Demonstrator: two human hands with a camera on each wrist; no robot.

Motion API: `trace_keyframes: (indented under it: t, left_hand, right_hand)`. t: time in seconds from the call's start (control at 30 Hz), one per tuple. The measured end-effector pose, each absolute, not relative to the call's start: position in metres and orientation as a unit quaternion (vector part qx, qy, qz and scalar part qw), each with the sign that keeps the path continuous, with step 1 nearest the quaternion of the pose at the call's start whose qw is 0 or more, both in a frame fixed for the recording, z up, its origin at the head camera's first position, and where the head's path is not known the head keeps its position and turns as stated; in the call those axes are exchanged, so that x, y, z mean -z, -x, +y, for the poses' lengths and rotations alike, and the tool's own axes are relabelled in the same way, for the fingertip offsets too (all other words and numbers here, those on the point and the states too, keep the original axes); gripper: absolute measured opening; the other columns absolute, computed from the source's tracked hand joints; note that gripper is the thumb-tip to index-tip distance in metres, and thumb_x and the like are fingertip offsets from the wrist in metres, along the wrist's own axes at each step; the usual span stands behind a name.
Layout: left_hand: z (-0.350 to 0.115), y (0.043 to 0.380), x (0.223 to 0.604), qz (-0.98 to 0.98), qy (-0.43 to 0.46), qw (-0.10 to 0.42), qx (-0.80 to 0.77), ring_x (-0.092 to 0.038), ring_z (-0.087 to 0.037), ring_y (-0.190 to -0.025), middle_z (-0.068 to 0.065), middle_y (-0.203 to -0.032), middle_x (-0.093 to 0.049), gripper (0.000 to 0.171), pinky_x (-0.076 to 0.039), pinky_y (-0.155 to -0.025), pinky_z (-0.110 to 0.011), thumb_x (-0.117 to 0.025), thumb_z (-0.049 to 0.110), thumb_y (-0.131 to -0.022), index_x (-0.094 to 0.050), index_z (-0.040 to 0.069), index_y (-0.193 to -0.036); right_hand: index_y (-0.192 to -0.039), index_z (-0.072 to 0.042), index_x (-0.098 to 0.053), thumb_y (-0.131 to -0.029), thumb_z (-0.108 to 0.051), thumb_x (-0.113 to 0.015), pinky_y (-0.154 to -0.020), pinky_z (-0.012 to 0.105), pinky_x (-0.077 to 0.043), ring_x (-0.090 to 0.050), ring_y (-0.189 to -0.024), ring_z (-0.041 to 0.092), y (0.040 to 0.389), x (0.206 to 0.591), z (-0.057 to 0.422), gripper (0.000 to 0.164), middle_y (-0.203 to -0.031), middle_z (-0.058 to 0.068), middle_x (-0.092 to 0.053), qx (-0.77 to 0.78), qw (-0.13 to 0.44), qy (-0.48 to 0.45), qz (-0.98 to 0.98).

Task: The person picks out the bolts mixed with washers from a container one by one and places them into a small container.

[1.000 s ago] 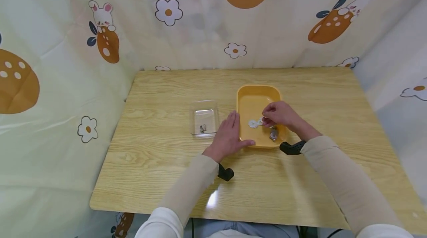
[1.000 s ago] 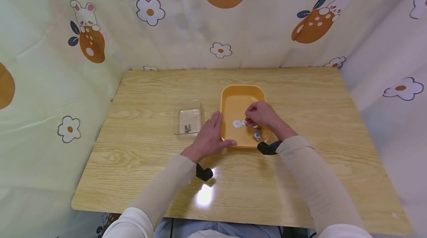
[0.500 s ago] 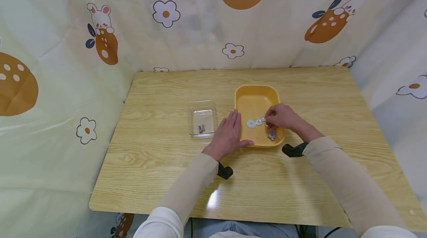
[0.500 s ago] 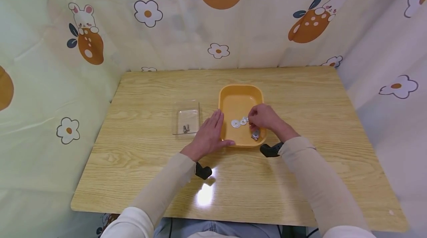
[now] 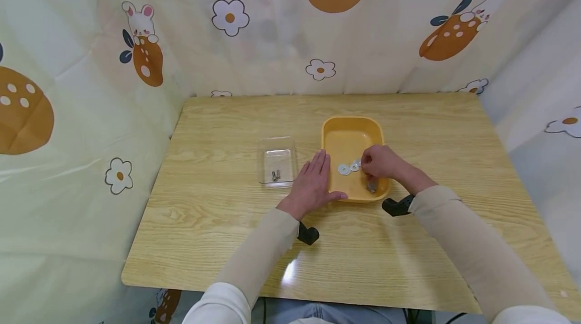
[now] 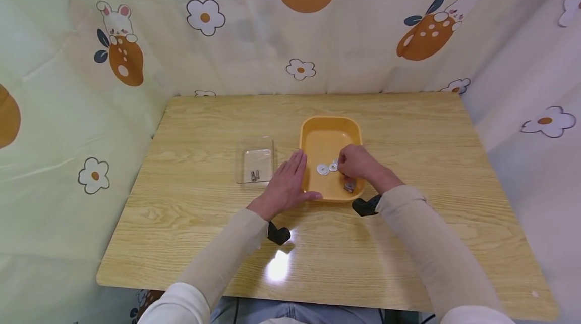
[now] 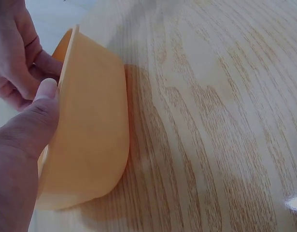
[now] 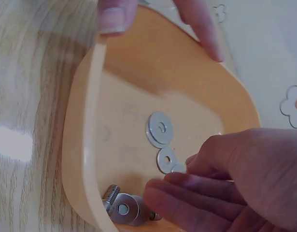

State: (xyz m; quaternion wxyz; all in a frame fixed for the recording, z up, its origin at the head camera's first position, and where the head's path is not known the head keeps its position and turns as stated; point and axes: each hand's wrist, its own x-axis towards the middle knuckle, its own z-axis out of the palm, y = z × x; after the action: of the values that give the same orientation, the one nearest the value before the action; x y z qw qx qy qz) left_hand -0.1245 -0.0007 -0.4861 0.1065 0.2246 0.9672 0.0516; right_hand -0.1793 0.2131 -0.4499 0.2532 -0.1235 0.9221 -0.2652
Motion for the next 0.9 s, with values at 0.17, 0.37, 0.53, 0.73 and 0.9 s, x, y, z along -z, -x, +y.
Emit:
trace_keyframes:
  t: [0.17, 0.37, 0.53, 0.73, 0.9]
  left_hand:
    - [0.000, 0.126, 0.486, 0.968, -0.218, 0.110, -0.062, -0.007, -0.021, -0.156, -0.011, -0.168, -0.007, 0.110, -0.018, -0.126, -0.038, -0.047, 0.076, -0.087, -0.007, 0.004, -0.159]
    - [-0.001, 0.126, 0.488, 0.968, -0.208, 0.118, -0.072, -0.005, -0.020, -0.156, -0.009, -0.169, -0.005, 0.111, -0.016, -0.126, -0.038, -0.048, 0.077, -0.086, -0.007, 0.005, -0.160]
    - [-0.001, 0.125, 0.490, 0.968, -0.216, 0.112, -0.054, -0.005, -0.021, -0.156, -0.010, -0.169, -0.004, 0.112, -0.017, -0.126, -0.038, -0.045, 0.078, -0.086, -0.005, 0.004, -0.160]
    - [-0.001, 0.125, 0.493, 0.967, -0.229, 0.103, -0.041, -0.003, -0.021, -0.156, -0.011, -0.168, -0.001, 0.112, -0.016, -0.126, -0.040, -0.038, 0.081, -0.087, -0.002, 0.004, -0.159]
    - [-0.002, 0.125, 0.494, 0.968, -0.228, 0.103, -0.036, -0.003, -0.021, -0.156, -0.010, -0.168, 0.000, 0.111, -0.016, -0.126, -0.040, -0.036, 0.081, -0.087, -0.001, 0.004, -0.159]
  right_hand:
    - [-0.081, 0.001, -0.064, -0.090, -0.002, -0.058, -0.052, 0.022, -0.045, -0.061, -0.055, 0.016, 0.182, 0.455, 0.208, 0.011, -0.064, 0.008, -0.064, 0.220, 0.259, 0.150, 0.928]
    - [-0.076, -0.001, -0.063, -0.087, -0.001, -0.057, -0.049, 0.021, -0.043, -0.056, -0.051, 0.011, 0.184, 0.463, 0.205, 0.012, -0.060, 0.003, -0.059, 0.167, 0.262, 0.163, 0.937]
    - [-0.077, 0.000, -0.061, -0.087, 0.000, -0.057, -0.047, 0.020, -0.042, -0.054, -0.051, 0.012, 0.181, 0.465, 0.206, 0.011, -0.061, 0.004, -0.057, 0.148, 0.272, 0.162, 0.937]
    - [-0.068, -0.002, -0.055, -0.080, 0.005, -0.061, -0.052, 0.023, -0.042, -0.047, -0.051, 0.013, 0.176, 0.467, 0.201, 0.015, -0.058, 0.001, -0.048, 0.105, 0.261, 0.192, 0.940]
    - [-0.069, -0.003, -0.055, -0.077, 0.005, -0.066, -0.053, 0.023, -0.042, -0.047, -0.054, 0.016, 0.169, 0.466, 0.194, 0.015, -0.059, 0.001, -0.045, 0.087, 0.266, 0.197, 0.940]
